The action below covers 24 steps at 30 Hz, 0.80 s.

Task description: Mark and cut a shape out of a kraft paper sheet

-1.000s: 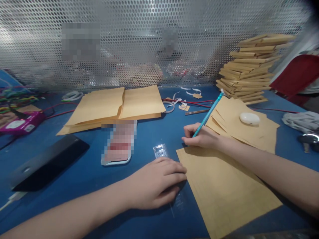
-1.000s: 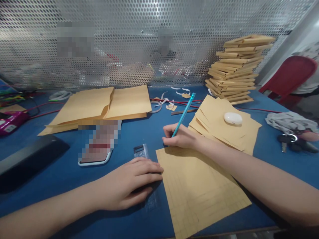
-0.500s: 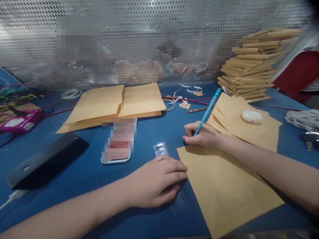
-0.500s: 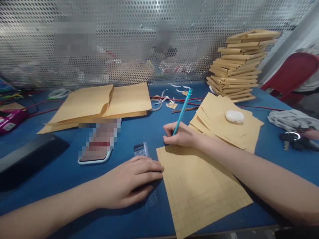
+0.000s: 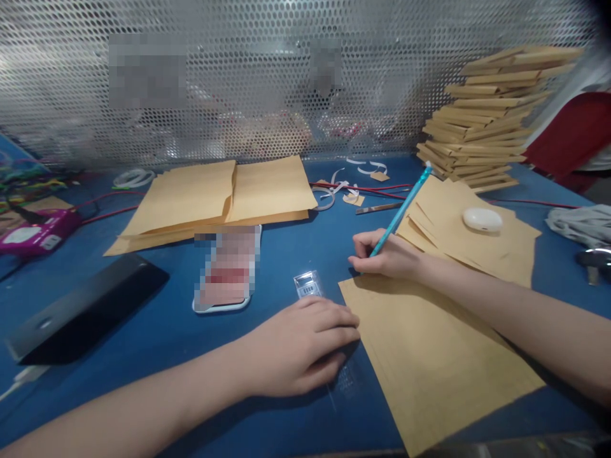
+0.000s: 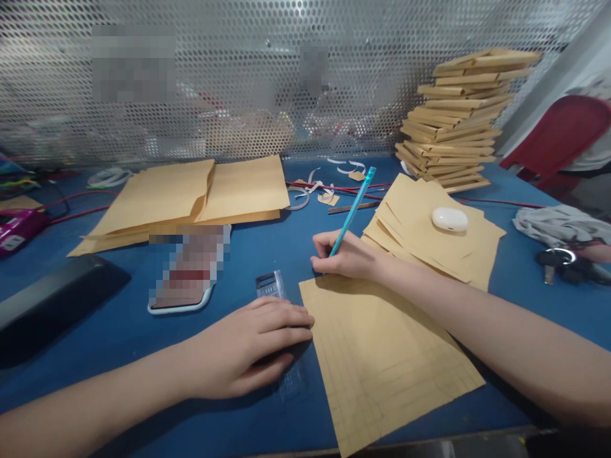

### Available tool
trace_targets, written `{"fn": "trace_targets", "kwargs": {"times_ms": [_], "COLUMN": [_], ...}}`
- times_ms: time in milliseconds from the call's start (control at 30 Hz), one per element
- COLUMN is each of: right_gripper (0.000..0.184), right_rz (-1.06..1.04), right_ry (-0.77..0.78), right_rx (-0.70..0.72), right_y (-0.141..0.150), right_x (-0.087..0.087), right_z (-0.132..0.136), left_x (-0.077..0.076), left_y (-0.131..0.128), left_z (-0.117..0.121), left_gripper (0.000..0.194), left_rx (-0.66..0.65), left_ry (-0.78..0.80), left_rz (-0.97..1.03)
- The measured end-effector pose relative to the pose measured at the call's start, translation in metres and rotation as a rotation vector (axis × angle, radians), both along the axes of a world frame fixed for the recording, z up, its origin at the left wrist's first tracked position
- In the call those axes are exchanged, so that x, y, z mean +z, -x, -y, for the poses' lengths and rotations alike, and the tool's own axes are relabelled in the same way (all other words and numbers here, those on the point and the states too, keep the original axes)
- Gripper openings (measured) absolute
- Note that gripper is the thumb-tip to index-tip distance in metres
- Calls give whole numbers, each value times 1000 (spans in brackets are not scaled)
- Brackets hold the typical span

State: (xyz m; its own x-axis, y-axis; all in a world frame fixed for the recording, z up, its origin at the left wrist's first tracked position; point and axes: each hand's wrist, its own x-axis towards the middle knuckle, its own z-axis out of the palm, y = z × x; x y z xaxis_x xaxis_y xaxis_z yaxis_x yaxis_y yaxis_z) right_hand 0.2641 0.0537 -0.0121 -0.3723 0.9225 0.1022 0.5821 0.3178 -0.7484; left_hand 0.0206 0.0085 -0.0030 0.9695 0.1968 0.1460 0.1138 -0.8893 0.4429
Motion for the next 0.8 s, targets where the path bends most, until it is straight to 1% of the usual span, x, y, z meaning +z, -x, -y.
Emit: {"fn": "trace_targets", "kwargs": {"times_ms": [167,333,533,700,800], "right_gripper": [35,30,33,29,31], "right_rz": [-1,9,-5,-5,-9], "right_ry": [-3,5,1,1,-8], "right_rx": [41,-12,38,5,31], "right_y": [0,1,1,2,1], "right_x": [1,2,1,2,2], "right_z": [0,1,0,1,0], "left_x": [1,1,0,0,1], "left_y": [0,0,1,0,0], "left_z": [0,0,0,-1,-1], "left_gripper": [31,32,32,31,32], "left_rx": [-2,-1,-4,-5,-2], "left_ry": [-1,-1,1,2,1], "left_rz": [-9,-17,-15,-8,-3]}}
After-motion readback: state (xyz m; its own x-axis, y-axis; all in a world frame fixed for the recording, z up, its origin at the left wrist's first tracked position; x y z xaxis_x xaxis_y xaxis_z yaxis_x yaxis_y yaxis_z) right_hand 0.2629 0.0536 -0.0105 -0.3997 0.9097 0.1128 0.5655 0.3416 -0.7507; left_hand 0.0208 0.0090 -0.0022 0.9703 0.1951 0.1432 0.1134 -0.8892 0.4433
